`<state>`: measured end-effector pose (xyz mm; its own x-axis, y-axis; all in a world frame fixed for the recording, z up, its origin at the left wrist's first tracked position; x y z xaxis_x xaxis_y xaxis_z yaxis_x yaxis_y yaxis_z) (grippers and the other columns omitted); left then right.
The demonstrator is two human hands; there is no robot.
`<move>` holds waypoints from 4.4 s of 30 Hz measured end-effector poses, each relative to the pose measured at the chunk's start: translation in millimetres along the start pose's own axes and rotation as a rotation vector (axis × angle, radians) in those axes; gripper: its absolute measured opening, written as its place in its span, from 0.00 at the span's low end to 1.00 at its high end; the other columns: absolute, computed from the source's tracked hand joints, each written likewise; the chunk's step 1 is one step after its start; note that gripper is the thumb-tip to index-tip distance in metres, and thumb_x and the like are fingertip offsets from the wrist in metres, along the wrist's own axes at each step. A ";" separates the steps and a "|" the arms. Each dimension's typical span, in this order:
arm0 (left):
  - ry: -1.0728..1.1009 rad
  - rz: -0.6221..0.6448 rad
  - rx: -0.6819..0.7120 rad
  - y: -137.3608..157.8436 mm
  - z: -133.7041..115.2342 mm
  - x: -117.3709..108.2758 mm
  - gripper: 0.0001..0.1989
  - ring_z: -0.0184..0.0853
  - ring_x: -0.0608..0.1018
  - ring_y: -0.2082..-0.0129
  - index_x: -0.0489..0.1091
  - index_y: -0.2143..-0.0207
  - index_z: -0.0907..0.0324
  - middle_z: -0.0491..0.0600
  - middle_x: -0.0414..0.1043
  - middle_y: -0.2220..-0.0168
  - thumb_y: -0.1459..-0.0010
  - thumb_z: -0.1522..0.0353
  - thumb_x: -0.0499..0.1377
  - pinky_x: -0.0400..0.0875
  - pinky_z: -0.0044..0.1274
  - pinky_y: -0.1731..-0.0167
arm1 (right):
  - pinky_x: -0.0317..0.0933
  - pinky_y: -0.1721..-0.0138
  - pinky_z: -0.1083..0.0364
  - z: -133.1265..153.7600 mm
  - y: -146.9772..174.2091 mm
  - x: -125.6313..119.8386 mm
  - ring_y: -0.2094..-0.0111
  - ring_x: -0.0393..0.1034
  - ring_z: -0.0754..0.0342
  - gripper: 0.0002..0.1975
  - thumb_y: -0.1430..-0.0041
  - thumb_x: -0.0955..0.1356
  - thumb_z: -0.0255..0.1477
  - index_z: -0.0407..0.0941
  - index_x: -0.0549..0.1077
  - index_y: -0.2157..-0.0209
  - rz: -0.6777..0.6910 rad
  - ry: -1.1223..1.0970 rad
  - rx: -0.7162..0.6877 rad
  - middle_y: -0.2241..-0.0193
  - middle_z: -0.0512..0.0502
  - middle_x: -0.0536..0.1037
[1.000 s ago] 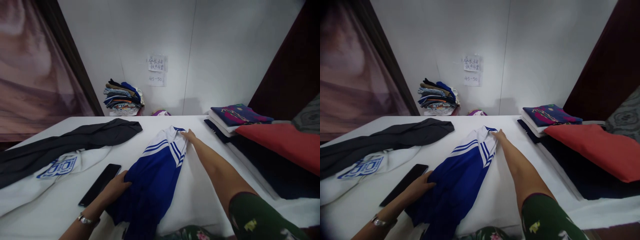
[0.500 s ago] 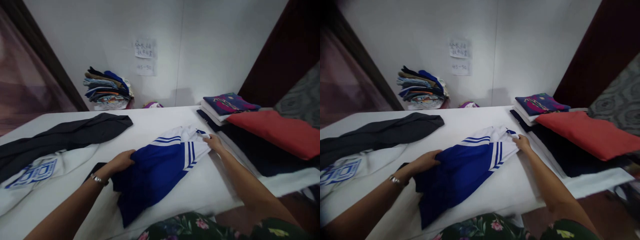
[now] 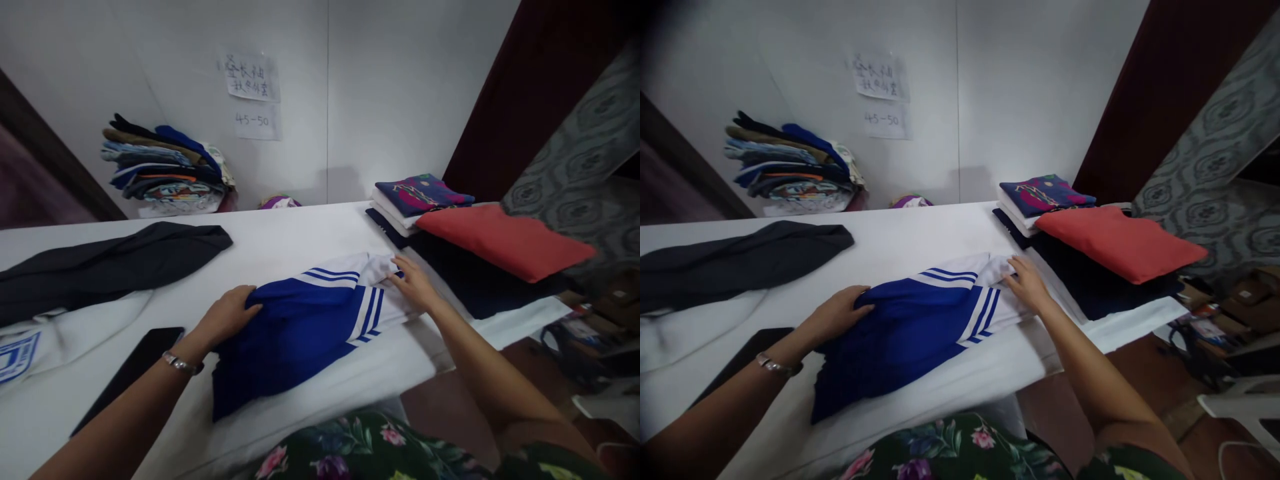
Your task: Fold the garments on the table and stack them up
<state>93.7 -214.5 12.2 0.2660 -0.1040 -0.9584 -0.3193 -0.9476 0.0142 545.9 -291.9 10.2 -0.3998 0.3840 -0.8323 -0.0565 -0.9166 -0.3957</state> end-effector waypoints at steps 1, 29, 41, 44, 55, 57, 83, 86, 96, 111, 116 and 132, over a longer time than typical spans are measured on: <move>-0.003 -0.004 -0.014 6.1 -0.6 0.7 0.28 0.47 0.72 0.45 0.68 0.46 0.59 0.57 0.70 0.44 0.46 0.55 0.52 0.64 0.34 0.45 | 0.53 0.38 0.42 9.6 -10.6 10.5 0.37 0.57 0.42 0.27 0.39 0.63 0.44 0.45 0.68 0.43 0.036 -0.011 -0.058 0.39 0.38 0.65; 0.403 -0.267 -0.559 93.3 26.6 6.2 0.28 0.39 0.76 0.65 0.70 0.54 0.63 0.54 0.75 0.62 0.46 0.49 0.55 0.68 0.28 0.64 | 0.52 0.43 0.31 -22.5 -27.0 89.5 0.34 0.47 0.37 0.28 0.35 0.58 0.41 0.53 0.56 0.35 0.133 0.234 -0.185 0.35 0.41 0.58; 0.184 -0.266 -0.499 69.0 29.9 12.2 0.11 0.37 0.74 0.66 0.65 0.75 0.57 0.49 0.71 0.69 0.44 0.61 0.55 0.64 0.26 0.66 | 0.54 0.39 0.39 -33.0 -33.0 91.5 0.37 0.55 0.40 0.18 0.38 0.60 0.36 0.47 0.79 0.56 0.173 0.054 -0.154 0.45 0.43 0.73; 0.238 -0.261 -0.489 73.2 32.3 13.0 0.13 0.38 0.74 0.64 0.68 0.72 0.58 0.51 0.73 0.66 0.44 0.58 0.56 0.66 0.27 0.64 | 0.54 0.38 0.41 -38.5 -33.5 93.9 0.38 0.58 0.41 0.18 0.40 0.62 0.36 0.46 0.79 0.57 0.175 -0.028 -0.101 0.47 0.42 0.74; 0.357 -0.314 -0.279 134.5 -31.2 7.1 0.18 0.36 0.74 0.66 0.72 0.69 0.56 0.48 0.74 0.67 0.43 0.52 0.55 0.67 0.28 0.64 | 0.58 0.40 0.42 28.0 -12.8 51.1 0.45 0.68 0.45 0.18 0.40 0.65 0.42 0.49 0.76 0.53 0.038 -0.511 -0.157 0.51 0.44 0.77; 0.321 -0.304 -0.274 134.7 -40.2 13.5 0.18 0.36 0.73 0.66 0.70 0.70 0.56 0.48 0.72 0.67 0.44 0.51 0.55 0.66 0.28 0.65 | 0.56 0.39 0.41 48.3 -6.8 58.1 0.42 0.65 0.44 0.20 0.41 0.67 0.42 0.50 0.75 0.50 0.215 -0.481 -0.240 0.47 0.45 0.75; -0.166 -0.348 -0.023 90.7 -49.9 12.0 0.32 0.49 0.52 0.32 0.59 0.39 0.60 0.58 0.52 0.33 0.41 0.52 0.49 0.48 0.42 0.37 | 0.55 0.39 0.43 68.2 -5.8 84.7 0.40 0.62 0.47 0.18 0.37 0.64 0.35 0.49 0.74 0.48 0.390 -0.196 -0.452 0.43 0.43 0.71; -0.257 -0.239 -0.007 74.0 -45.7 30.3 0.35 0.53 0.56 0.35 0.63 0.41 0.64 0.63 0.58 0.36 0.42 0.50 0.48 0.49 0.46 0.39 | 0.54 0.38 0.46 72.0 -4.4 81.5 0.39 0.62 0.47 0.19 0.37 0.64 0.37 0.48 0.74 0.47 0.408 -0.203 -0.441 0.42 0.42 0.70; -0.315 -0.201 -0.016 67.1 -30.3 51.2 0.39 0.53 0.57 0.35 0.66 0.42 0.68 0.65 0.59 0.37 0.43 0.47 0.45 0.48 0.45 0.38 | 0.58 0.43 0.51 33.2 -64.2 57.0 0.43 0.65 0.46 0.22 0.33 0.58 0.38 0.43 0.71 0.45 0.252 0.116 0.206 0.44 0.41 0.72; -0.364 -0.207 -0.036 68.5 -32.2 50.8 0.36 0.48 0.58 0.35 0.65 0.41 0.69 0.61 0.60 0.37 0.41 0.52 0.47 0.48 0.42 0.38 | 0.57 0.51 0.53 1.7 -78.9 73.6 0.49 0.68 0.47 0.14 0.41 0.62 0.29 0.43 0.77 0.59 0.200 0.285 0.417 0.53 0.39 0.76; -0.340 -0.188 -0.029 67.0 -30.1 51.7 0.35 0.49 0.58 0.35 0.66 0.41 0.68 0.61 0.60 0.37 0.42 0.52 0.47 0.47 0.43 0.38 | 0.58 0.50 0.51 -1.2 -76.7 74.7 0.49 0.67 0.46 0.17 0.41 0.61 0.28 0.42 0.74 0.53 0.185 0.279 0.421 0.51 0.39 0.75; -0.342 -0.177 -0.049 64.2 -29.1 53.2 0.38 0.49 0.57 0.34 0.64 0.40 0.70 0.61 0.59 0.36 0.44 0.51 0.46 0.46 0.43 0.37 | 0.40 0.37 0.36 52.2 -47.2 99.2 0.32 0.43 0.43 0.27 0.31 0.55 0.43 0.47 0.57 0.35 0.476 0.247 -0.044 0.33 0.40 0.53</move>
<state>113.9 -289.7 -29.6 -0.0080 0.1614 -0.9869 -0.2493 -0.9560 -0.1543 461.2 -216.4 -33.4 -0.1441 -0.0529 -0.9881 0.1187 -0.9923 0.0358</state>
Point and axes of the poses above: each hand's wrist, its own y-axis away from the middle knuckle, its own x-axis out of the palm, z = x × y, the point moved 4 cm from there along -y, towards the middle knuckle
